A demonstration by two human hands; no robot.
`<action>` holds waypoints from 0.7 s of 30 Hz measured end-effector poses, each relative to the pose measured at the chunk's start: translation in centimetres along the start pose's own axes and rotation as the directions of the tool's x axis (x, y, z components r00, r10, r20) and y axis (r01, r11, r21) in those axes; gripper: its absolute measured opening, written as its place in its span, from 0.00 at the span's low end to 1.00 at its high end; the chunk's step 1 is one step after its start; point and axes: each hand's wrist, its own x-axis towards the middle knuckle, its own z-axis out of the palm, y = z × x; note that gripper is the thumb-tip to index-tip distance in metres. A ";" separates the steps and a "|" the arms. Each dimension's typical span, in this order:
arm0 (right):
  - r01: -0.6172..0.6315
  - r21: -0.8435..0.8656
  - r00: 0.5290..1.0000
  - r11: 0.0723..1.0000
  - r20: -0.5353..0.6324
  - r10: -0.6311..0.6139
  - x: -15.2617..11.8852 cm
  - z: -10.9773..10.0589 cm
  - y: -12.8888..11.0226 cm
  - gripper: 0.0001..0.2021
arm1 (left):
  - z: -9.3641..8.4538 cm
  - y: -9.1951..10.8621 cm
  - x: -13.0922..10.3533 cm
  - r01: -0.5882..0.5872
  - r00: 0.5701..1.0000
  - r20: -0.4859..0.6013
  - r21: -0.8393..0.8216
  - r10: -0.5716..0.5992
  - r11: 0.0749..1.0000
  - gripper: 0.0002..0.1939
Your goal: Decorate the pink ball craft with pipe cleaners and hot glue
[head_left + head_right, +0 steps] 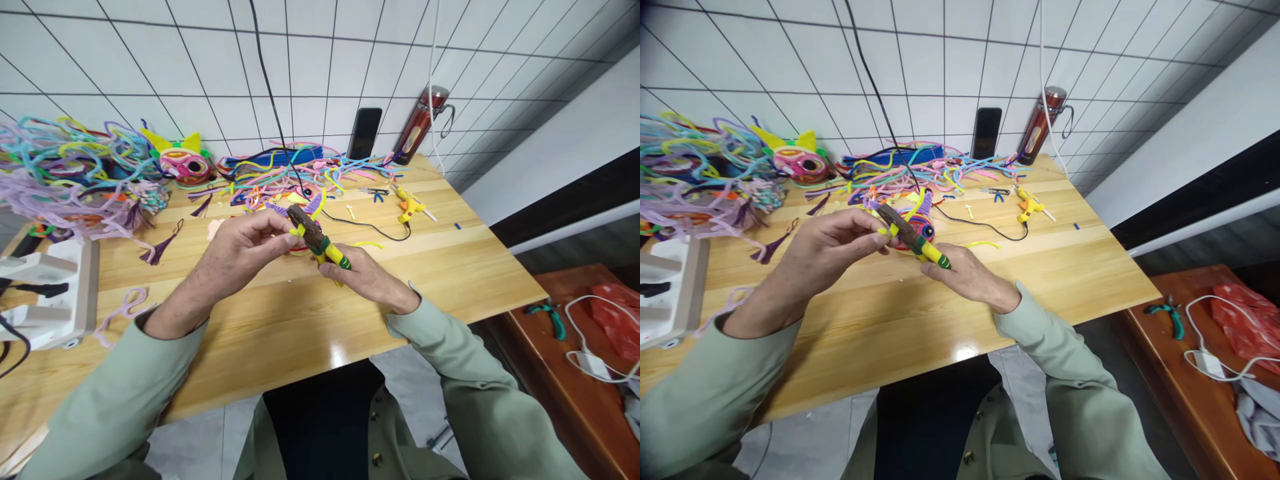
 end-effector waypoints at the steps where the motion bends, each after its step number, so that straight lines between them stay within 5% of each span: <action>1: 0.001 -0.005 1.000 1.000 -0.002 -0.001 0.0 0.0 0.0 0.17 | 0.0 0.0 0.0 0.001 1.000 0.003 -0.003 -0.001 1.000 0.20; 21: 0.098 -0.059 0.995 0.993 -0.030 -0.100 0.0 0.1 1.0 0.17 | 0.3 0.4 0.0 0.023 1.000 -0.013 -0.008 -0.023 1.000 0.19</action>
